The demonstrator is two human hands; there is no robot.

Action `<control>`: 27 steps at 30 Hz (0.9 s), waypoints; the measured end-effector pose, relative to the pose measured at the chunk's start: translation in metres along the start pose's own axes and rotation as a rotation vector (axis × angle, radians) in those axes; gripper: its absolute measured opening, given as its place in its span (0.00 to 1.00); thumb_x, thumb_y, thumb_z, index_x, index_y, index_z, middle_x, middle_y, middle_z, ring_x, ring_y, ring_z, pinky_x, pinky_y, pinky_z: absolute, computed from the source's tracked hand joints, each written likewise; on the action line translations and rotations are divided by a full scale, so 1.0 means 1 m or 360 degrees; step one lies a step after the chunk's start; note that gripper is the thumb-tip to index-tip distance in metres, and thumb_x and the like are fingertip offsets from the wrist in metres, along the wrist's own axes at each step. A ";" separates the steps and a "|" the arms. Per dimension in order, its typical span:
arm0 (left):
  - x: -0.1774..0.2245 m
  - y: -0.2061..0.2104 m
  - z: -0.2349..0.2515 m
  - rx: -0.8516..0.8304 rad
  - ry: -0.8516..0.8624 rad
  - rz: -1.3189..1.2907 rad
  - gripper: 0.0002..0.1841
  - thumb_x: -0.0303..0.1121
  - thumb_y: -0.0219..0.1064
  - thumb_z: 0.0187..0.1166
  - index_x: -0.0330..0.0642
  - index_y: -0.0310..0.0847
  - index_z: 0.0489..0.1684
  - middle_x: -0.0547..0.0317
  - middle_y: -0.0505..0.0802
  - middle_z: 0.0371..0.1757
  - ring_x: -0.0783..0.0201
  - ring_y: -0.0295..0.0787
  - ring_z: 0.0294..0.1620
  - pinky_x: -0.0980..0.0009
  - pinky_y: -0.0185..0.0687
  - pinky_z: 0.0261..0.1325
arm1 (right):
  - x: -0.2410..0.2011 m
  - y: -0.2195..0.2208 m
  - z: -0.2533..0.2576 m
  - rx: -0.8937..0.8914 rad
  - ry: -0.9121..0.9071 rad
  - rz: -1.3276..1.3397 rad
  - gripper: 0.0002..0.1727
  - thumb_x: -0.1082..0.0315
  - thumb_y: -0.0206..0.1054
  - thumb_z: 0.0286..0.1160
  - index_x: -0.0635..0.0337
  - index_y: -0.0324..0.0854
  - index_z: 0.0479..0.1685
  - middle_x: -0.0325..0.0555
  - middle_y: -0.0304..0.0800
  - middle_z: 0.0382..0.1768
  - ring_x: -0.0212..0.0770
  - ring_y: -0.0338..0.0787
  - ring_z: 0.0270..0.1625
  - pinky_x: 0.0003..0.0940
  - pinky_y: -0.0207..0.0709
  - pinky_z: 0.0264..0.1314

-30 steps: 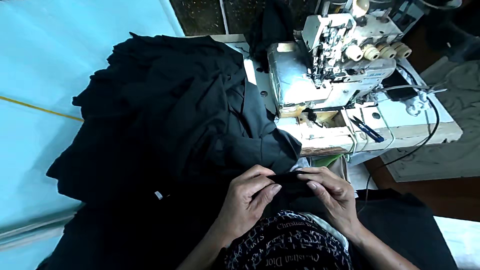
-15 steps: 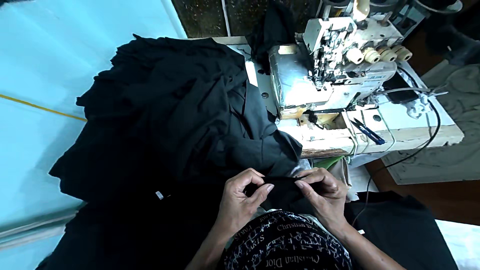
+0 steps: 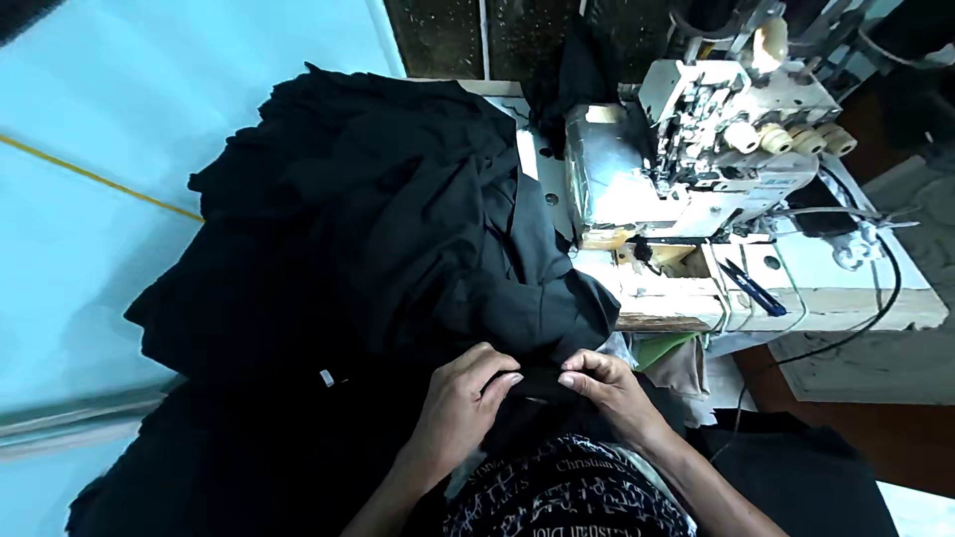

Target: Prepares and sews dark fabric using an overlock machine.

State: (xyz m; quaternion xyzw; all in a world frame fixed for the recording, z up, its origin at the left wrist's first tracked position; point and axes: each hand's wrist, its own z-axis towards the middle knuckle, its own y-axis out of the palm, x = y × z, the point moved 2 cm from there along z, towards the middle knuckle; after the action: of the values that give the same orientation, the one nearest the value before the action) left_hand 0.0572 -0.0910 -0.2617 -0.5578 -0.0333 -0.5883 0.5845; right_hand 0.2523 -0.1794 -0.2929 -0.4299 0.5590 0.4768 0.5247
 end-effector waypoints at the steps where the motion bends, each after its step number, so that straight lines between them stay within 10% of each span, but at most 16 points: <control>1: 0.000 -0.004 0.004 -0.0008 0.0025 -0.0022 0.10 0.32 0.67 0.78 0.36 0.92 0.37 0.54 0.92 0.35 0.72 0.88 0.40 0.83 0.79 0.50 | -0.001 0.000 0.002 0.0013 -0.0010 0.0045 0.05 0.74 0.68 0.74 0.56 0.87 0.32 0.24 0.89 0.33 0.15 0.85 0.39 0.14 0.78 0.47; 8: -0.012 -0.017 0.069 -0.0143 0.0044 -0.0092 0.05 0.29 0.73 0.74 0.36 0.90 0.36 0.55 0.94 0.48 0.70 0.91 0.46 0.74 0.86 0.51 | -0.039 -0.014 0.046 0.0013 -0.0463 -0.0791 0.10 0.65 0.67 0.80 0.60 0.90 0.40 0.33 0.86 0.37 0.17 0.82 0.43 0.14 0.76 0.50; 14: -0.027 -0.003 0.120 -0.0693 -0.0194 0.0098 0.04 0.25 0.73 0.76 0.32 0.88 0.38 0.48 0.92 0.43 0.56 0.89 0.46 0.57 0.84 0.53 | -0.035 -0.028 0.109 -0.0375 -0.0218 -0.1297 0.07 0.69 0.73 0.74 0.64 0.91 0.34 0.54 0.89 0.59 0.46 0.86 0.64 0.46 0.77 0.66; 20: -0.023 -0.006 0.121 -0.0896 -0.0106 0.0237 0.06 0.29 0.75 0.75 0.36 0.88 0.32 0.52 0.88 0.36 0.58 0.86 0.42 0.60 0.81 0.48 | -0.041 -0.029 0.121 -0.0725 0.0072 -0.1308 0.08 0.68 0.70 0.78 0.64 0.89 0.37 0.48 0.85 0.42 0.39 0.83 0.49 0.37 0.74 0.56; 27: -0.012 -0.021 0.096 -0.0412 0.0071 0.0213 0.08 0.33 0.76 0.72 0.40 0.86 0.27 0.58 0.87 0.36 0.63 0.85 0.38 0.64 0.82 0.42 | -0.040 -0.032 0.078 -0.0177 -0.0573 -0.1123 0.09 0.66 0.68 0.77 0.61 0.89 0.35 0.42 0.85 0.41 0.28 0.82 0.48 0.21 0.75 0.54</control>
State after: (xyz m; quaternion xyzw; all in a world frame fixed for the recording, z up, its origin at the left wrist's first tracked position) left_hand 0.0975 -0.0104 -0.2218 -0.6163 0.0931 -0.5596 0.5462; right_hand 0.3004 -0.1090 -0.2551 -0.5327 0.2495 0.3647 0.7218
